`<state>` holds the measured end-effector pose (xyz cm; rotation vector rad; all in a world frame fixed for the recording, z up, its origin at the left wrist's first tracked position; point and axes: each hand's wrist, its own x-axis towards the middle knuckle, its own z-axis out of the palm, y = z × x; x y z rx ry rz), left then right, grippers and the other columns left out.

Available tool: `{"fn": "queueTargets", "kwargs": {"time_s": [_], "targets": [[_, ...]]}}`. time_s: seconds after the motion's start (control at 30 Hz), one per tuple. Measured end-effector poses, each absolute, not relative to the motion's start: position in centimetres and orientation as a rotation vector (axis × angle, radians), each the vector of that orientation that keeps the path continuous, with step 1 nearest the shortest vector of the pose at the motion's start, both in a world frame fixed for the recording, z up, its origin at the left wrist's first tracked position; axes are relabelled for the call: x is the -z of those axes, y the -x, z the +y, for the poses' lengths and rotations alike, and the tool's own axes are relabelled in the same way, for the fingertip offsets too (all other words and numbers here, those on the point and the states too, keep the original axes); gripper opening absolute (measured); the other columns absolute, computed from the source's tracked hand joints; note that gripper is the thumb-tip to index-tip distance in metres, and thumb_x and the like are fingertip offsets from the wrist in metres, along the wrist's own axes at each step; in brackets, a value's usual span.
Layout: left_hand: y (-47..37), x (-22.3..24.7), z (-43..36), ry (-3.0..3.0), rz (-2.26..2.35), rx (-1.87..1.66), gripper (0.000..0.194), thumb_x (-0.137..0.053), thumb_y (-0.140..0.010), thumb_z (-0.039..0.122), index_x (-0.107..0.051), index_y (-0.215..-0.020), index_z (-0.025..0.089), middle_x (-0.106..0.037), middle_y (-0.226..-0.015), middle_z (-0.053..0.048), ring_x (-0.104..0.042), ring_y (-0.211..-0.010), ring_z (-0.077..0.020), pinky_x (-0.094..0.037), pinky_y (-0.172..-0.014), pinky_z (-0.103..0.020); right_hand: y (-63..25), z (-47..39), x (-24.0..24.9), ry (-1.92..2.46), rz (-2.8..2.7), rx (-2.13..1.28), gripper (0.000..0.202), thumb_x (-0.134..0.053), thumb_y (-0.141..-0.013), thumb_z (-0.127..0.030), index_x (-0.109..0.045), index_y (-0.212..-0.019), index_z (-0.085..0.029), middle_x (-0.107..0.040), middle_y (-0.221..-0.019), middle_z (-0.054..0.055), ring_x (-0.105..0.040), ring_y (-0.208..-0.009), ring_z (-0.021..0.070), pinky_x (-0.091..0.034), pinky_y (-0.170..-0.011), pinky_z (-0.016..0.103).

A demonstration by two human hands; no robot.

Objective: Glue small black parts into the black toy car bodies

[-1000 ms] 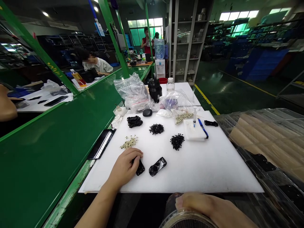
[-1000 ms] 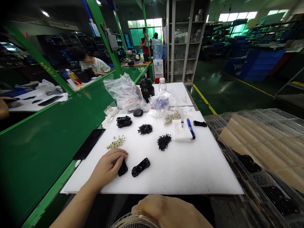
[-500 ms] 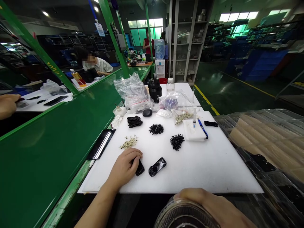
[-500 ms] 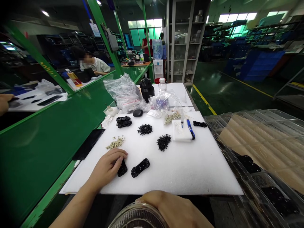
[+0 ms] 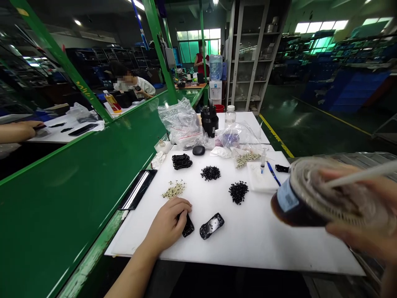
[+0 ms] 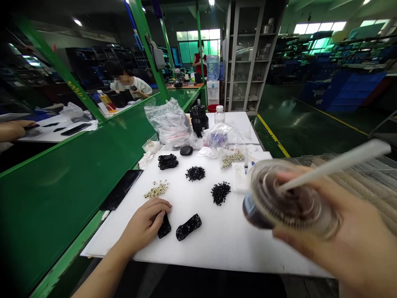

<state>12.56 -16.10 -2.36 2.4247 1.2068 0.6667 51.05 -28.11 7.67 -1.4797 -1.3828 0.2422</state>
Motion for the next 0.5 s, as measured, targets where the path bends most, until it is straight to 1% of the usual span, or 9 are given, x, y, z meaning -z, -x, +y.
{"fn": "queueTargets", "kwargs": {"time_s": [0.07, 0.13, 0.2, 0.27, 0.33, 0.4, 0.5], "targets": [[-12.5, 2.3, -16.0, -2.423, 1.202, -0.663, 0.026, -0.040, -0.092, 0.017, -0.066, -0.088, 0.022, -0.068, -0.100, -0.005, -0.062, -0.097, -0.0211, -0.051, -0.088, -0.036, -52.5, -25.6, -9.1, 1.571, -1.347, -0.103, 0.070, -0.090, -0.049, -0.057, -0.073, -0.112, -0.031, -0.071, -0.115, 0.006, -0.068, -0.098, 0.0389, -0.054, -0.091, 0.051], [-12.4, 2.4, -15.9, -2.427, 1.198, -0.655, 0.025, -0.041, -0.092, 0.018, -0.065, -0.089, 0.022, -0.068, -0.101, -0.005, -0.061, -0.097, -0.0214, -0.051, -0.088, -0.035, -53.8, -22.4, -10.0, 1.629, -1.342, -0.025, 0.067, -0.087, -0.053, -0.060, -0.073, -0.111, -0.030, -0.072, -0.109, 0.005, -0.068, -0.097, 0.0362, -0.055, -0.087, 0.048], [-12.3, 2.4, -15.8, -2.430, 1.192, -0.645, 0.024, -0.041, -0.093, 0.019, -0.065, -0.089, 0.022, -0.068, -0.101, -0.005, -0.061, -0.097, -0.0214, -0.051, -0.087, -0.035, -55.3, -18.9, -9.9, 1.607, -1.318, -0.032, 0.063, -0.087, -0.057, -0.058, -0.073, -0.111, -0.029, -0.072, -0.108, 0.004, -0.068, -0.097, 0.0340, -0.056, -0.083, 0.044], [-12.2, 2.5, -15.7, -2.433, 1.183, -0.638, 0.024, -0.041, -0.093, 0.020, -0.064, -0.089, 0.022, -0.068, -0.101, -0.005, -0.061, -0.097, -0.0213, -0.051, -0.088, -0.034, -56.8, -15.2, -8.8, 1.564, -1.292, -0.076, 0.062, -0.088, -0.057, -0.054, -0.071, -0.111, -0.028, -0.072, -0.107, 0.004, -0.069, -0.094, 0.0317, -0.056, -0.082, 0.042], [-12.1, 2.6, -15.7, -2.439, 1.165, -0.642, 0.023, -0.042, -0.094, 0.020, -0.064, -0.090, 0.022, -0.067, -0.101, -0.005, -0.061, -0.097, -0.0210, -0.051, -0.088, -0.034, -58.4, -11.5, -7.1, 1.593, -1.297, -0.083, 0.061, -0.089, -0.056, -0.051, -0.071, -0.109, -0.025, -0.073, -0.103, 0.005, -0.069, -0.092, 0.0318, -0.056, -0.082, 0.044], [-12.1, 2.7, -15.6, -2.448, 1.152, -0.651, 0.022, -0.042, -0.094, 0.019, -0.063, -0.090, 0.022, -0.067, -0.100, -0.006, -0.061, -0.096, -0.0207, -0.052, -0.086, -0.033, -59.7, -8.1, -5.3, 1.628, -1.302, -0.075, 0.058, -0.088, -0.059, -0.048, -0.070, -0.110, -0.026, -0.072, -0.104, 0.005, -0.068, -0.094, 0.0316, -0.055, -0.084, 0.046], [-12.2, 2.9, -15.7, -2.485, 1.126, -0.650, 0.021, -0.042, -0.094, 0.018, -0.062, -0.090, 0.022, -0.066, -0.100, -0.006, -0.060, -0.093, -0.0207, -0.052, -0.082, -0.032, -61.1, -3.9, -3.2, 1.712, -1.271, -0.025, 0.058, -0.086, -0.059, -0.047, -0.070, -0.109, -0.025, -0.071, -0.104, 0.007, -0.066, -0.096, 0.0330, -0.053, -0.087, 0.049]]}}
